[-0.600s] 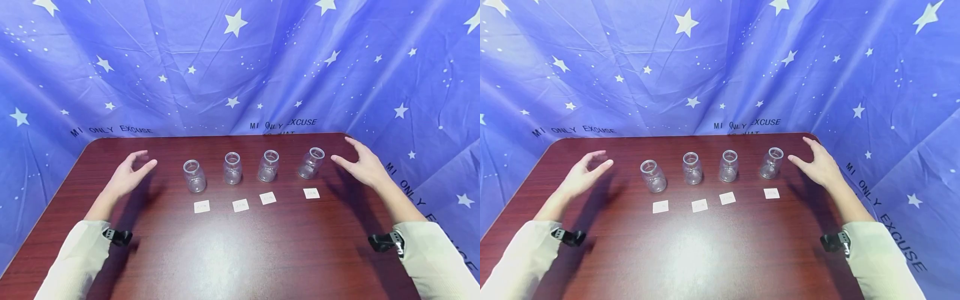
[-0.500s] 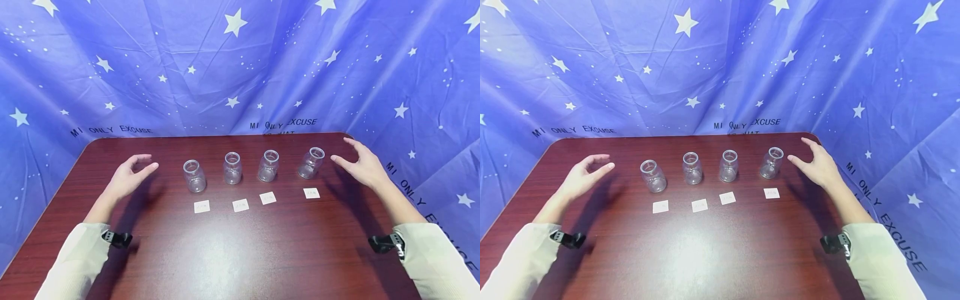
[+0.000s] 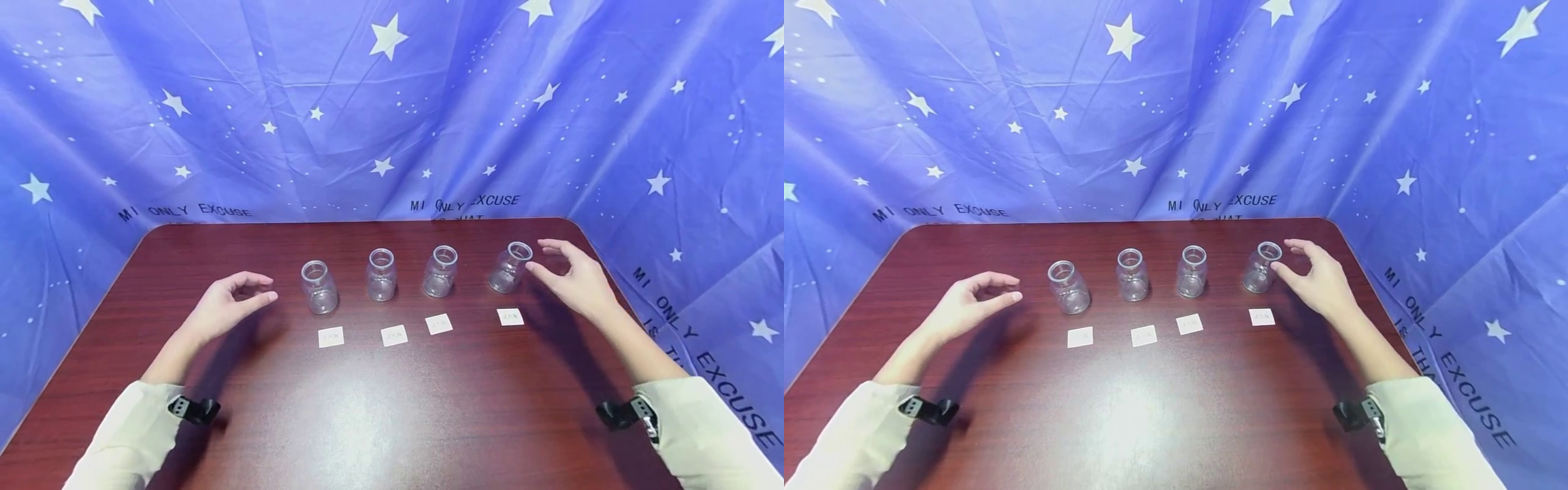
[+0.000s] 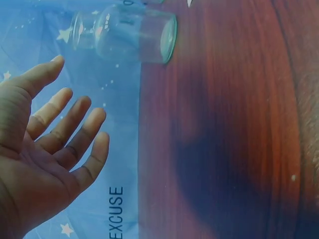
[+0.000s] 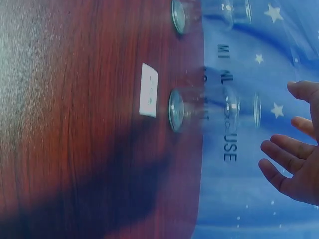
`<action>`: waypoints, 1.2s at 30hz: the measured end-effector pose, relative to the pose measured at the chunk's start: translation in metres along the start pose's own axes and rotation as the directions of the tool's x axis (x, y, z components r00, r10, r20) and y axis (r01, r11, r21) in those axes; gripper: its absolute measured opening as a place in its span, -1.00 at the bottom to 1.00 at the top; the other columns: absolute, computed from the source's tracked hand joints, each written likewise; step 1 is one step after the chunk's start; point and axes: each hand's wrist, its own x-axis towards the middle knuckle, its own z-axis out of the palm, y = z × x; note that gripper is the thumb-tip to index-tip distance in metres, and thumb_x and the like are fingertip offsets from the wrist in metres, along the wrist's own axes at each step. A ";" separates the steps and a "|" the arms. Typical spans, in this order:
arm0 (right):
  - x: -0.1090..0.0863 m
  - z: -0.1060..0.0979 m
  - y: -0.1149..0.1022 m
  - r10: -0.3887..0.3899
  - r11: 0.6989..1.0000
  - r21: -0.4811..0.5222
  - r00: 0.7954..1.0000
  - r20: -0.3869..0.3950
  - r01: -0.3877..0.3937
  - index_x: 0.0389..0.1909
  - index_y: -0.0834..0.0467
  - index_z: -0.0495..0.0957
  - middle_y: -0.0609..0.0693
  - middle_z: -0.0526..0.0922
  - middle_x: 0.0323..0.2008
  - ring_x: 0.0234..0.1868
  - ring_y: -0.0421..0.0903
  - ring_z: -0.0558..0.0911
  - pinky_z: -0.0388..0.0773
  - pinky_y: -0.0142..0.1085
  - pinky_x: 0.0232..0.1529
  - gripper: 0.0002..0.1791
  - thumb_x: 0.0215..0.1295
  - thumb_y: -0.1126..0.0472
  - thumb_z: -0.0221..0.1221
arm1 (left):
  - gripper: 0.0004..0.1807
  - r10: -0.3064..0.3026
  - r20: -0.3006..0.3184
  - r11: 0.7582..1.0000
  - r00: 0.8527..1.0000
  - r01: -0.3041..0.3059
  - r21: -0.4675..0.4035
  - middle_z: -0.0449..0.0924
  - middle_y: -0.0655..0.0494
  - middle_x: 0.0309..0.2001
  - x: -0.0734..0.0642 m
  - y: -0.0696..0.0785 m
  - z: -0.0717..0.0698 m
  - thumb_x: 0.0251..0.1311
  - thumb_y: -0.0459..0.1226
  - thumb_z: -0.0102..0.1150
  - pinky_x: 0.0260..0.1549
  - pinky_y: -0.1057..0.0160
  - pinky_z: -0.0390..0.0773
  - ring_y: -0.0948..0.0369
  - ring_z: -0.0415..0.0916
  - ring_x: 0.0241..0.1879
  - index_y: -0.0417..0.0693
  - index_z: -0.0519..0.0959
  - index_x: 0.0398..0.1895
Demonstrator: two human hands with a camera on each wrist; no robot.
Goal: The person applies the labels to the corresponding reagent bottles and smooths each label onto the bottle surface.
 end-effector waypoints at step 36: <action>-0.013 0.069 -0.063 -0.266 0.959 0.128 0.958 0.103 0.253 -0.19 0.11 0.63 -0.03 0.68 -0.31 -0.35 -0.16 0.57 0.49 -0.27 -0.31 -0.73 0.10 0.09 0.31 | -0.70 0.114 0.190 0.993 0.975 -0.115 -0.008 0.64 0.07 -0.32 -0.005 0.018 0.048 0.04 -0.21 0.32 -0.27 0.34 0.54 0.30 0.51 -0.31 -0.19 0.59 -0.18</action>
